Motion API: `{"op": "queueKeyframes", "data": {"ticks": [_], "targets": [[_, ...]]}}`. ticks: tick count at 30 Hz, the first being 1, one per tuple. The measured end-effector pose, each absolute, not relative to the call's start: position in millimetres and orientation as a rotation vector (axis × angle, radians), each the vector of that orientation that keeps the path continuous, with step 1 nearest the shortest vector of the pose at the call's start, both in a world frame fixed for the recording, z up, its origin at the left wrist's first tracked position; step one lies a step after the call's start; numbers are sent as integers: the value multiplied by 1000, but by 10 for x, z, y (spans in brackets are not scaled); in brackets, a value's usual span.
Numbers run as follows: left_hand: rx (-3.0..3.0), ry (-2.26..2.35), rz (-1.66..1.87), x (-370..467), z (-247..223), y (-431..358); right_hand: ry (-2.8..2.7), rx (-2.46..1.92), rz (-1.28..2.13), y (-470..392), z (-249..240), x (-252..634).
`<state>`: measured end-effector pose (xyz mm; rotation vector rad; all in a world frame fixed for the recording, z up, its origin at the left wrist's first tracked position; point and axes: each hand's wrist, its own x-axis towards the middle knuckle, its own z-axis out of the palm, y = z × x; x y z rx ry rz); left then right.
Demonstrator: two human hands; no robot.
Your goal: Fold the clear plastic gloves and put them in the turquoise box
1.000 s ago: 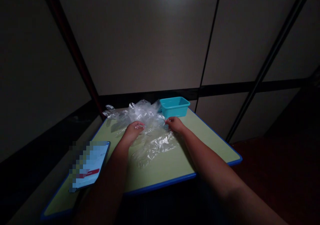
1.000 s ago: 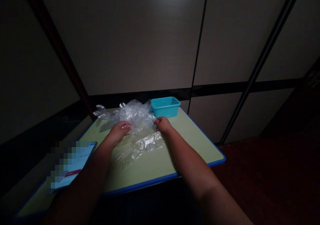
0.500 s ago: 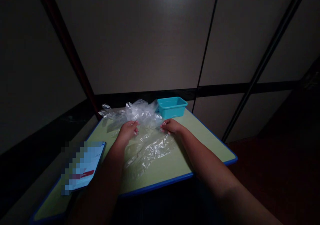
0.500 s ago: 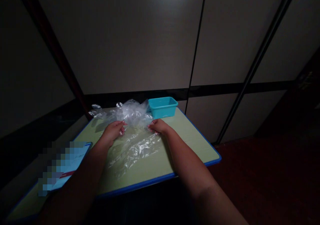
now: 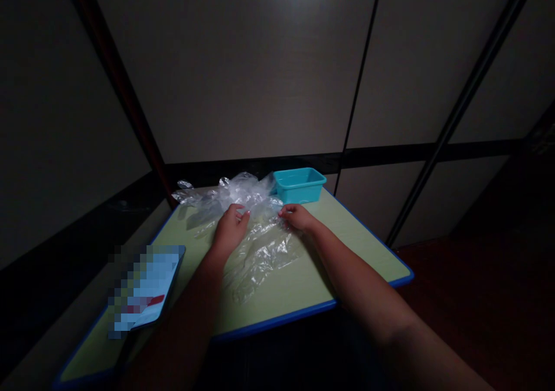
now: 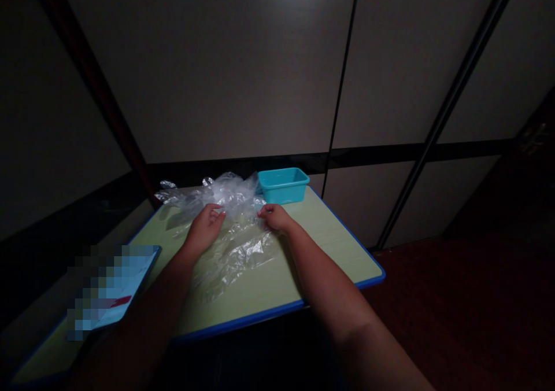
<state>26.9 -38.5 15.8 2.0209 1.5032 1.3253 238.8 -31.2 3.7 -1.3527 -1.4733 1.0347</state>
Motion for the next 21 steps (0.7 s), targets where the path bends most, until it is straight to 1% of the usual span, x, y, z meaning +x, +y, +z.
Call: {"op": "queueKeyframes", "data": {"ticks": [4, 7, 10, 13, 15, 21], "targets": [[2094, 1161, 1202, 500, 120, -556, -1481, -1397, 876, -278, 36, 2403], [2292, 1048, 1060, 599, 61, -664, -1542, -1472, 780, -272, 33, 2420], [2479, 1136, 785, 601, 3, -715, -1598, -1546, 654, -284, 41, 2433], [2516, 1241, 403, 564, -9, -741, -1735, -1728, 379, -308, 72, 2435], [2502, 1278, 215, 548, 19, -765, -1819, -1856, 222, -322, 92, 2433], [2464, 1276, 7, 544, 116, -831, -1812, -1990, 186, -349, 90, 2450]]}}
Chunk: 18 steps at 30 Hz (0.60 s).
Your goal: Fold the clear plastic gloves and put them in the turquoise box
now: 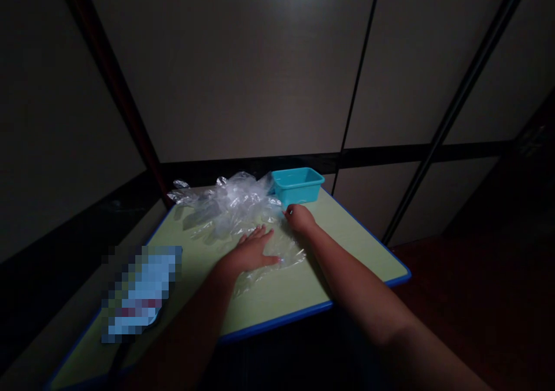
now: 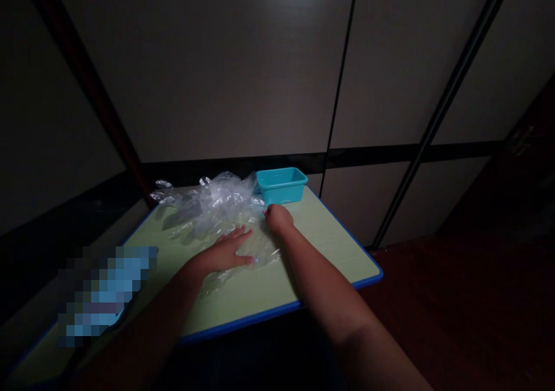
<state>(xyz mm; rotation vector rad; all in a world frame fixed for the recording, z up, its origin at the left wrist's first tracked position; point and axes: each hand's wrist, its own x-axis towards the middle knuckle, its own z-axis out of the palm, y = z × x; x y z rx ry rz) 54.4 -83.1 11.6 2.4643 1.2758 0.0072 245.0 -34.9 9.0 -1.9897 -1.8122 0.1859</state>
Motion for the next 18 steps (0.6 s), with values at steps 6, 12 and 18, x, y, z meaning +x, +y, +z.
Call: {"op": "queueKeyframes", "data": {"ticks": [6, 12, 18], "targets": [[2499, 1255, 318, 519, 84, -745, -1792, -1967, 190, -354, 100, 2466], [2328, 1256, 1096, 437, 101, -543, -1729, -1303, 518, -366, 153, 2371], [2285, 1129, 1122, 406, 101, -507, -1553, -1024, 1079, -455, 222, 2284]]}}
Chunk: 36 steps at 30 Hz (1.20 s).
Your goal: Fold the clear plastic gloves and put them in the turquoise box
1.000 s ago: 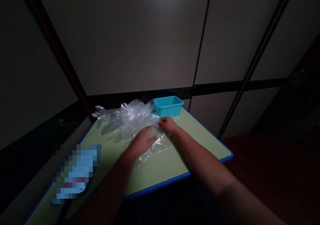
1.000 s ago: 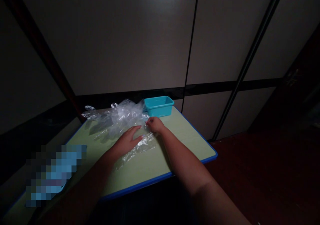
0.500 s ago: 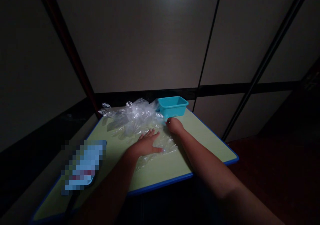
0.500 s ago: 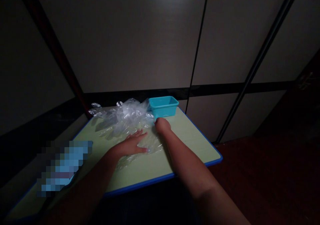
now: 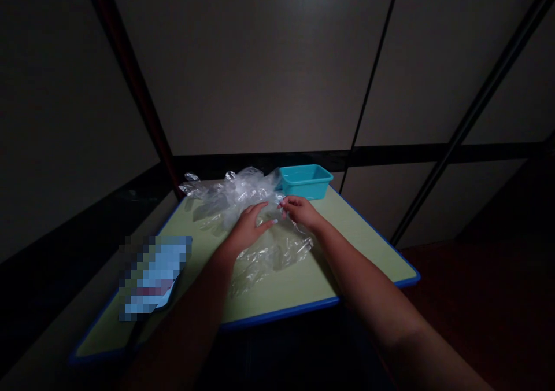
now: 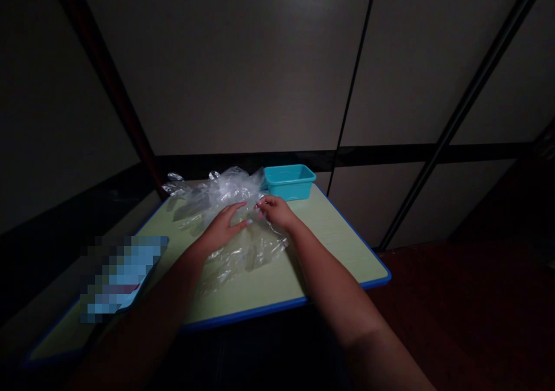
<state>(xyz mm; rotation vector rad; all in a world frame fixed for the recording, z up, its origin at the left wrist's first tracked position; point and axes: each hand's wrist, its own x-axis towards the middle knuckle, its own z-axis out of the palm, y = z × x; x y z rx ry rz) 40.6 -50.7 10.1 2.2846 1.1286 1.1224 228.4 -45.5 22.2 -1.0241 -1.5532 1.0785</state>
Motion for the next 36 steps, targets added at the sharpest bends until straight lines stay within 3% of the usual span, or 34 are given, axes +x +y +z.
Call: {"op": "queueKeyframes", "data": {"ticks": [7, 18, 36], "targets": [[2075, 963, 1078, 423, 161, -515, -1392, -824, 1294, -439, 228, 2278], [1447, 1140, 1614, 252, 175, -327, -1158, -851, 1586, -530, 313, 2241], [1275, 1256, 1800, 199, 98, -227, -1357, -654, 1652, -586, 154, 2154]]}}
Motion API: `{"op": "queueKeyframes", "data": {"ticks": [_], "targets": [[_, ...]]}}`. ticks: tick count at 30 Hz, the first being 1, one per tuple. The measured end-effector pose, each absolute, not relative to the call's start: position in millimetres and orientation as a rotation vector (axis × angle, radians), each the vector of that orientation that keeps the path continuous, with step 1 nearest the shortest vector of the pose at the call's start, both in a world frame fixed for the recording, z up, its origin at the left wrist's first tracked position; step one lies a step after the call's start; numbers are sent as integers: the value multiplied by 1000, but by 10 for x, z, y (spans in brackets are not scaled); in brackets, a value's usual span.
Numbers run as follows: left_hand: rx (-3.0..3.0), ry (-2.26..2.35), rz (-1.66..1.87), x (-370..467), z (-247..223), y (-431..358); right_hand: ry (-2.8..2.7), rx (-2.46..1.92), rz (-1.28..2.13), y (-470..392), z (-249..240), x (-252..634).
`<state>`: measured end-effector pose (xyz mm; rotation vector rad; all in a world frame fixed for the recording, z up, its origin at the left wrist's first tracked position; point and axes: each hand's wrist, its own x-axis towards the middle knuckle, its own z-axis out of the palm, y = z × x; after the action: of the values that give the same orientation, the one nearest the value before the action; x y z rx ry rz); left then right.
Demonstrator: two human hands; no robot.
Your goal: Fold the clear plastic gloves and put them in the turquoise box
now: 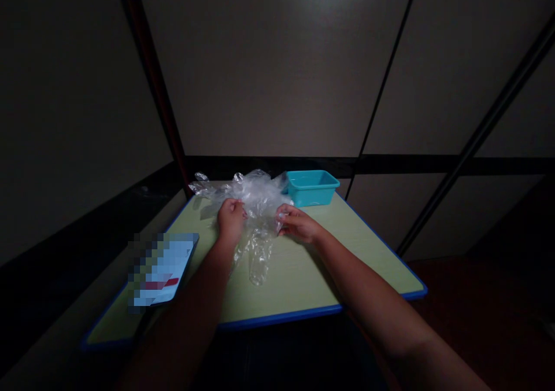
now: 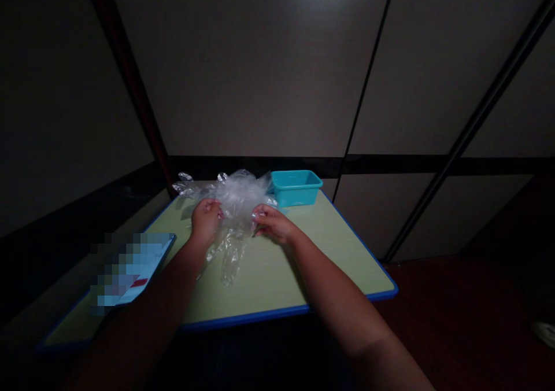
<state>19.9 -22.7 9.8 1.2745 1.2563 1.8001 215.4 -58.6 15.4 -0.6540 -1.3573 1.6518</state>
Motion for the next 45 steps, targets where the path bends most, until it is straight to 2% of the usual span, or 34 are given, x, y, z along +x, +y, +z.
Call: {"op": "queueKeyframes", "data": {"ticks": [16, 29, 38, 45], "targets": [[1267, 1321, 1808, 152, 39, -177, -1242, -626, 1840, -531, 139, 2188], [1228, 1368, 1832, 116, 8, -124, -1576, -642, 1990, -560, 109, 2216], [1171, 1461, 1910, 37, -13, -67, -1743, -850, 1740, -502, 130, 2308], [1098, 1558, 1921, -47, -6, -42, -1787, -906, 1793, -506, 112, 2317]]}}
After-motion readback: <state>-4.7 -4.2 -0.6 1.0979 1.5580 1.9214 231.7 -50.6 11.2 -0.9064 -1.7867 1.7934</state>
